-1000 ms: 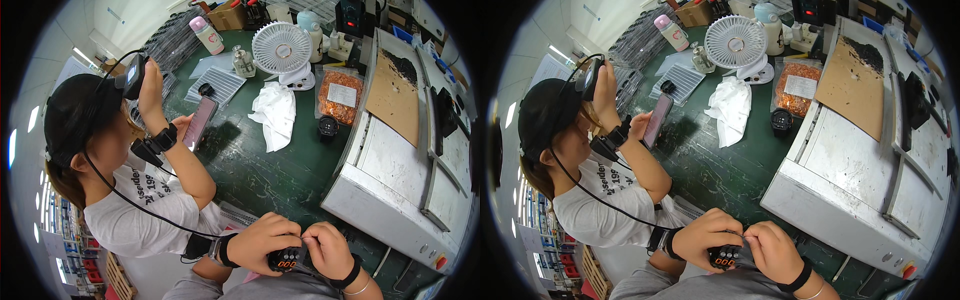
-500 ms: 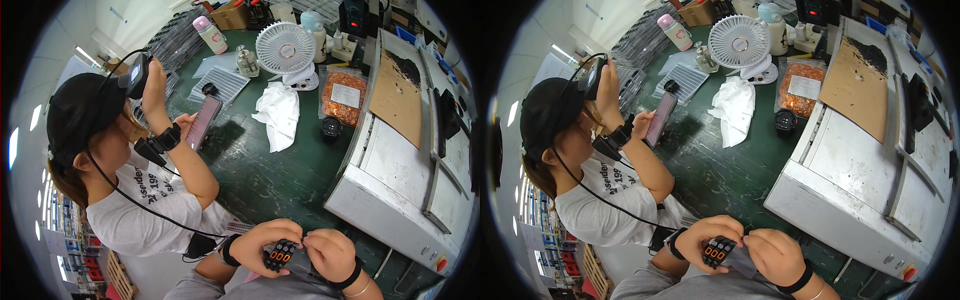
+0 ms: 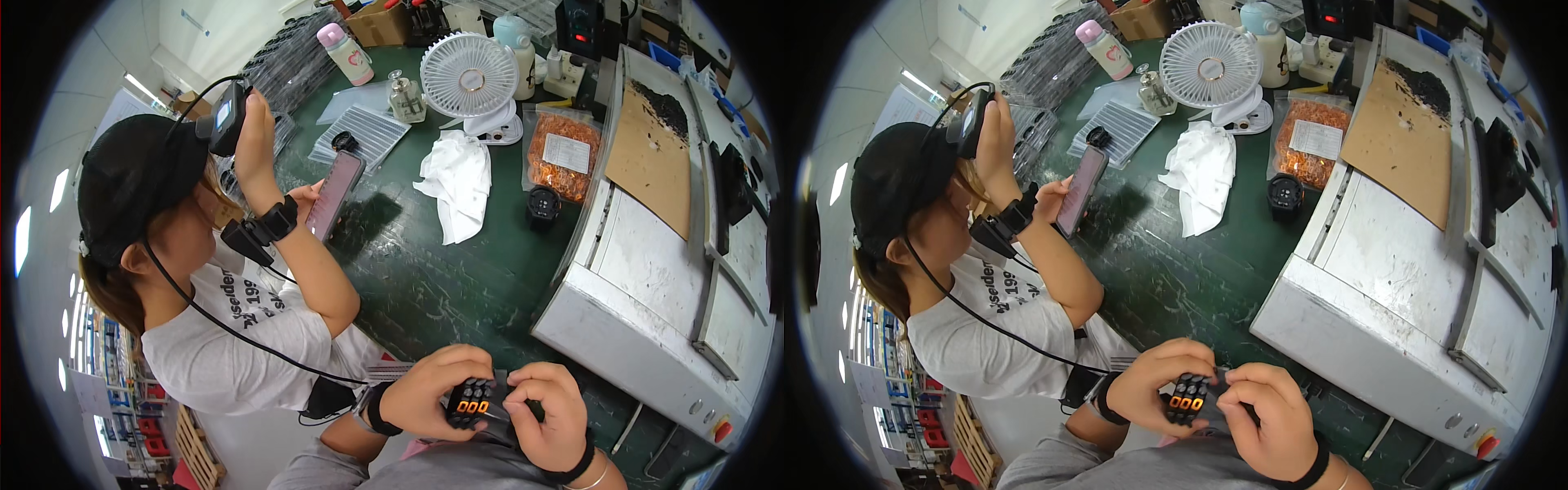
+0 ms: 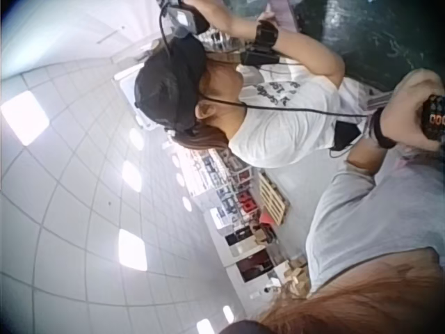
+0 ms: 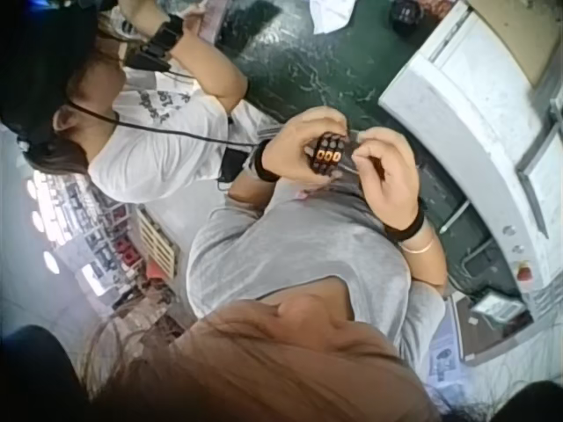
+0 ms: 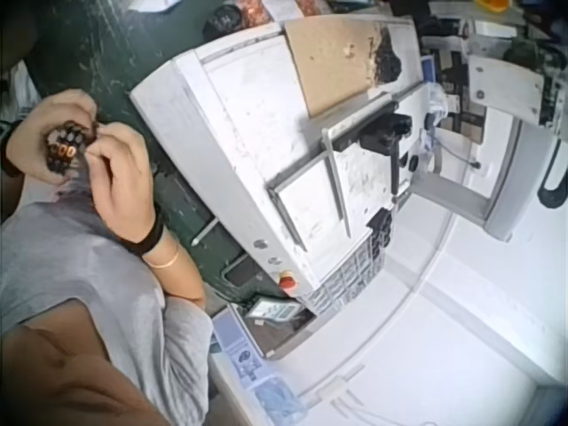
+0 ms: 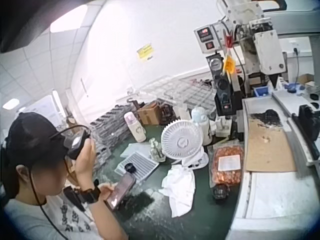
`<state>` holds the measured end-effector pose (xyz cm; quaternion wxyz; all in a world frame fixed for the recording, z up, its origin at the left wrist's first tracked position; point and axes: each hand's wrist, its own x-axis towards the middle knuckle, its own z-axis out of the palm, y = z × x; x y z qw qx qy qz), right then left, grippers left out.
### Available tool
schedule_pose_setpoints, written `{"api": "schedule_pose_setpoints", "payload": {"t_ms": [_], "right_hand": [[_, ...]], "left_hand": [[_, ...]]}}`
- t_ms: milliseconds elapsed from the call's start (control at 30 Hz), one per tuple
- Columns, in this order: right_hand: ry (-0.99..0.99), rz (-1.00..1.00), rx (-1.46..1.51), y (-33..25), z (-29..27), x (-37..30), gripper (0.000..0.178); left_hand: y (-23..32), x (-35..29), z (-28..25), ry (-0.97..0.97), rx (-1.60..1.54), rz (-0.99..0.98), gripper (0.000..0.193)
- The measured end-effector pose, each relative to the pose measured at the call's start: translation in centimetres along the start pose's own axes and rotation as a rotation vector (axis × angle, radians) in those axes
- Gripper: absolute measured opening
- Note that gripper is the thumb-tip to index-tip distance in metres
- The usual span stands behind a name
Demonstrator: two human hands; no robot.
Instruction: Assembling small electronic components using a manual assembly jig and inspecting them with a magnifying tool.
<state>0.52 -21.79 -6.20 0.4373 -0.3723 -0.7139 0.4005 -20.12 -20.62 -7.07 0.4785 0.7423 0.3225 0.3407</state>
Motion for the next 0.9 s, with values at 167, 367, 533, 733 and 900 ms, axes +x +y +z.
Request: {"api": "schedule_pose_setpoints", "payload": {"t_ms": [167, 367, 533, 733, 900], "right_hand": [[-0.179, 0.129, 0.143, -1.5, -0.6, 0.3, 0.013], [-0.164, 0.142, 0.172, -0.5, -0.2, 0.0, 0.009], [-0.156, 0.132, 0.198, -0.1, 0.0, -0.1, 0.007], [-0.125, 0.13, 0.214, -0.2, 0.2, -0.2, 0.007], [-0.109, 0.171, 0.25, -0.1, 0.3, -0.3, 0.007]], "left_hand": [[0.7, 0.4, 0.8, 0.067, 0.404, -0.082, 0.051], [1.5, 0.8, 1.4, 0.077, 0.502, -0.07, 0.05], [1.6, 0.8, 1.6, 0.088, 0.526, -0.065, 0.05], [1.6, 0.9, 1.7, 0.101, 0.538, -0.051, 0.051], [1.7, 0.9, 1.8, 0.113, 0.545, -0.052, 0.05]]}}
